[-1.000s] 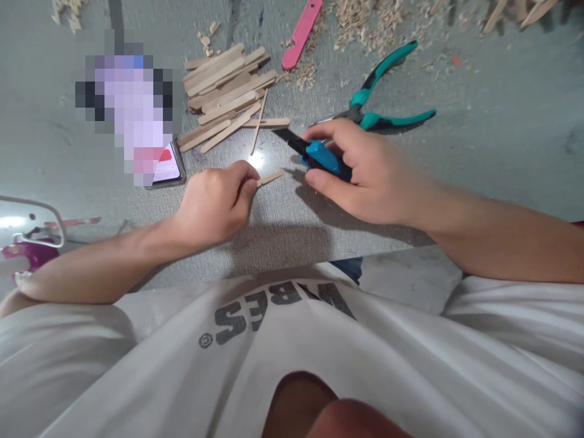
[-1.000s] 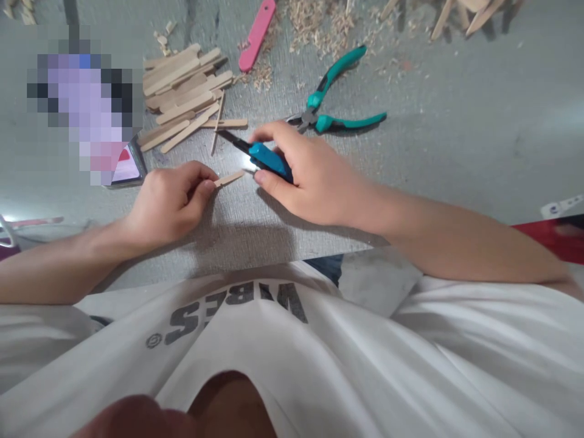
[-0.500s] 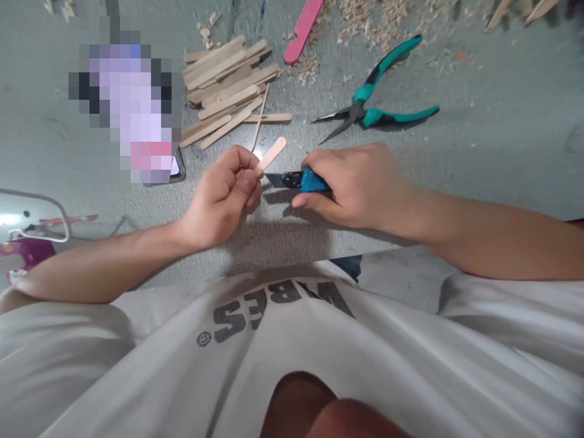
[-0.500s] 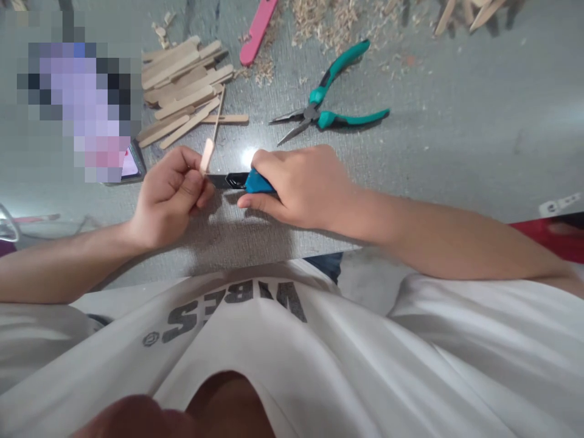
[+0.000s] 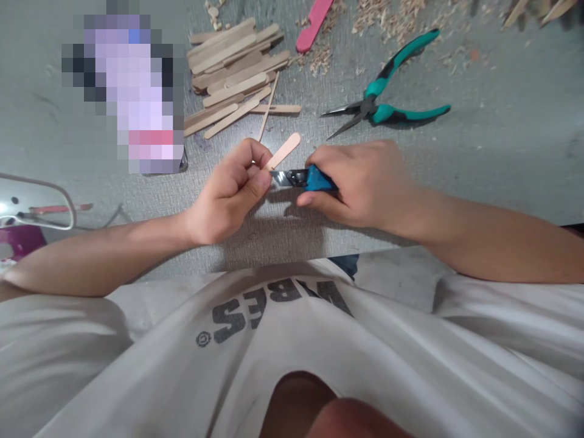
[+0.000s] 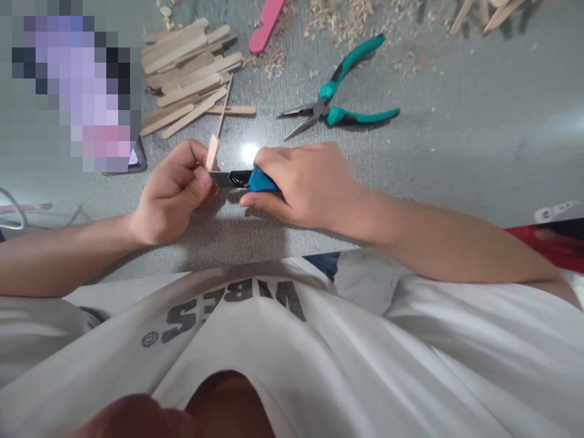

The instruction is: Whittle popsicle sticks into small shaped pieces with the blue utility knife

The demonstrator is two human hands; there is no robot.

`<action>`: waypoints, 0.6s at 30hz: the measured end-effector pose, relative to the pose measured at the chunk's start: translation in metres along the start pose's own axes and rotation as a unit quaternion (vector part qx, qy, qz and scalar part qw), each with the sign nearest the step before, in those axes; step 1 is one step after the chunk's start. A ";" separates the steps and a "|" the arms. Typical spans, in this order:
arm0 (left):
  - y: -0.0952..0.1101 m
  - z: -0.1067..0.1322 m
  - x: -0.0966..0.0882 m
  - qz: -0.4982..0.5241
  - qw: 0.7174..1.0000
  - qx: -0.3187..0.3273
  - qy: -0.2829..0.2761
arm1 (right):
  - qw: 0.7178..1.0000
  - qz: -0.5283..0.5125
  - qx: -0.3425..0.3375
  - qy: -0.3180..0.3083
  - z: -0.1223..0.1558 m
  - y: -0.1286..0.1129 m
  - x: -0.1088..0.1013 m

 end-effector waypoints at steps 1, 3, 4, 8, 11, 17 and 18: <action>0.002 0.000 0.000 -0.010 1.000 -0.019 0.008 | 1.000 0.002 -0.001 -0.001 0.000 0.000 0.000; 0.007 0.000 0.002 -0.034 0.997 -0.067 0.030 | 1.000 0.002 -0.002 -0.004 0.000 -0.001 -0.001; 0.010 0.000 0.003 -0.041 0.996 -0.079 0.033 | 1.000 0.001 0.000 -0.007 0.000 -0.001 -0.002; 0.018 -0.001 0.007 -0.063 0.992 -0.103 0.041 | 1.000 -0.005 0.009 -0.010 -0.001 -0.003 -0.002; 0.019 -0.002 0.007 -0.060 0.992 -0.107 0.037 | 1.000 -0.010 0.020 -0.006 -0.001 -0.005 -0.003; 0.019 -0.001 0.006 -0.057 0.992 -0.104 0.031 | 0.999 -0.012 0.031 -0.008 0.000 -0.005 -0.004; 0.019 -0.001 0.006 -0.053 0.993 -0.099 0.030 | 1.000 -0.010 0.028 -0.004 0.000 -0.005 -0.004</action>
Point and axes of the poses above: each hand's wrist, its own z-axis away from the middle knuckle, its own x-axis out of the palm, y = z × x, the point moved 1 cm from there along -z, towards the middle knuckle, and after that the axes turned 6 degrees about y, right-handed, at the moved point
